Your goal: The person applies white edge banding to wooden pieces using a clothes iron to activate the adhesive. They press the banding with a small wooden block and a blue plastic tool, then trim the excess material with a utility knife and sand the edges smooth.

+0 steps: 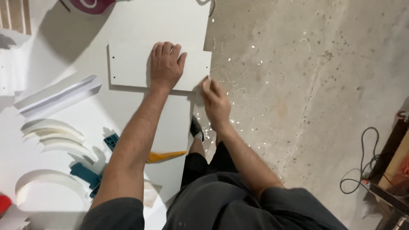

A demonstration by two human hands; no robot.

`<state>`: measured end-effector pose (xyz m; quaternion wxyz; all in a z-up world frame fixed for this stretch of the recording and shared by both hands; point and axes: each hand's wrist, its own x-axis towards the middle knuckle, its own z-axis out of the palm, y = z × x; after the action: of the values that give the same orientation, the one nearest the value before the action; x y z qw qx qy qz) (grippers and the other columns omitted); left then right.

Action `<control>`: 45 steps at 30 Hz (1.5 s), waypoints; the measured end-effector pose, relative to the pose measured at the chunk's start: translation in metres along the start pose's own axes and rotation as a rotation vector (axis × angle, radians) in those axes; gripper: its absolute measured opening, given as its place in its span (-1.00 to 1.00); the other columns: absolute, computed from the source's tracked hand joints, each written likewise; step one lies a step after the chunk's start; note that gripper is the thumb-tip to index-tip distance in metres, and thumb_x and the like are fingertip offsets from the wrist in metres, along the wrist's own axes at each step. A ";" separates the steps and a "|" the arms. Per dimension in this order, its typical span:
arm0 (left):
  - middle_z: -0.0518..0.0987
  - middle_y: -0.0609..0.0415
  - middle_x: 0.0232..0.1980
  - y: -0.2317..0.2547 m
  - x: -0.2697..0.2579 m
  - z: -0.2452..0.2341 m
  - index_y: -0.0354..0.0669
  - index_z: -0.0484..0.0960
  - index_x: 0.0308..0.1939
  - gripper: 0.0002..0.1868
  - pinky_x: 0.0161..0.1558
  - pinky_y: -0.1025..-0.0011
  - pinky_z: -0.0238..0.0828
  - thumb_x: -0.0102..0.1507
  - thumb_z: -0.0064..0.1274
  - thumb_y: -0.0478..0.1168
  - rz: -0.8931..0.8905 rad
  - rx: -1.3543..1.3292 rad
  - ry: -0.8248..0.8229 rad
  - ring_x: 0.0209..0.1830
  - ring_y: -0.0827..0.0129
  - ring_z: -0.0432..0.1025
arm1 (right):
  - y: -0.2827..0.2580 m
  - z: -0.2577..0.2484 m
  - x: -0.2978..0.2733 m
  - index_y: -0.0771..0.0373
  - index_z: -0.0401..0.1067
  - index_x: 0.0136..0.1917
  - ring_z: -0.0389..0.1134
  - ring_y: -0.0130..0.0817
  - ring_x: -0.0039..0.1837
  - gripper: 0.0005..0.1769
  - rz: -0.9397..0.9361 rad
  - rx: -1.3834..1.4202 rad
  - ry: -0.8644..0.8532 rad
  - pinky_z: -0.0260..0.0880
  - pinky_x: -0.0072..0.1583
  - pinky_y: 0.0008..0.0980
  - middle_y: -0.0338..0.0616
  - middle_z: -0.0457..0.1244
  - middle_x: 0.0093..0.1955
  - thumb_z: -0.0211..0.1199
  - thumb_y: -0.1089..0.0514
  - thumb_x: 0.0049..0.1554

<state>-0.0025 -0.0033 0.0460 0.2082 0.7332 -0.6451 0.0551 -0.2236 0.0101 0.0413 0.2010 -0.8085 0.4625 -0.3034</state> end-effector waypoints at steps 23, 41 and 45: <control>0.37 0.11 -0.14 -0.013 -0.012 0.037 -0.03 0.56 -0.02 -0.68 0.30 0.17 0.29 0.47 -0.01 0.11 0.014 0.067 0.017 -0.03 0.22 0.41 | -0.069 0.015 -0.111 0.08 0.61 0.11 0.43 0.13 0.20 -0.76 -0.296 0.531 -0.078 0.46 0.24 -0.04 0.06 0.36 0.22 0.35 0.15 0.15; 0.37 0.14 -0.16 -0.010 -0.010 0.033 0.02 0.57 -0.04 -0.68 0.28 0.18 0.32 0.47 -0.05 0.13 0.011 0.079 0.042 -0.07 0.24 0.43 | 0.068 -0.010 0.043 0.21 0.42 -0.25 0.22 -0.49 -0.35 -0.69 0.510 0.754 -0.766 0.22 -0.30 -0.50 -0.27 0.18 -0.44 0.41 0.01 0.18; 0.37 0.12 -0.16 -0.009 -0.009 0.029 0.00 0.56 -0.02 -0.70 0.29 0.18 0.31 0.47 -0.03 0.10 0.017 0.069 0.037 -0.08 0.24 0.43 | 0.082 -0.002 0.090 0.12 0.45 -0.29 0.21 -0.51 -0.37 -0.71 0.515 0.836 -0.966 0.21 -0.29 -0.55 -0.28 0.22 -0.45 0.42 -0.01 0.17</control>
<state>-0.0009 -0.0054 0.0140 0.1942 0.7334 -0.6449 0.0926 -0.2411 -0.1087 0.0204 0.7452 -0.5720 0.3428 -0.0047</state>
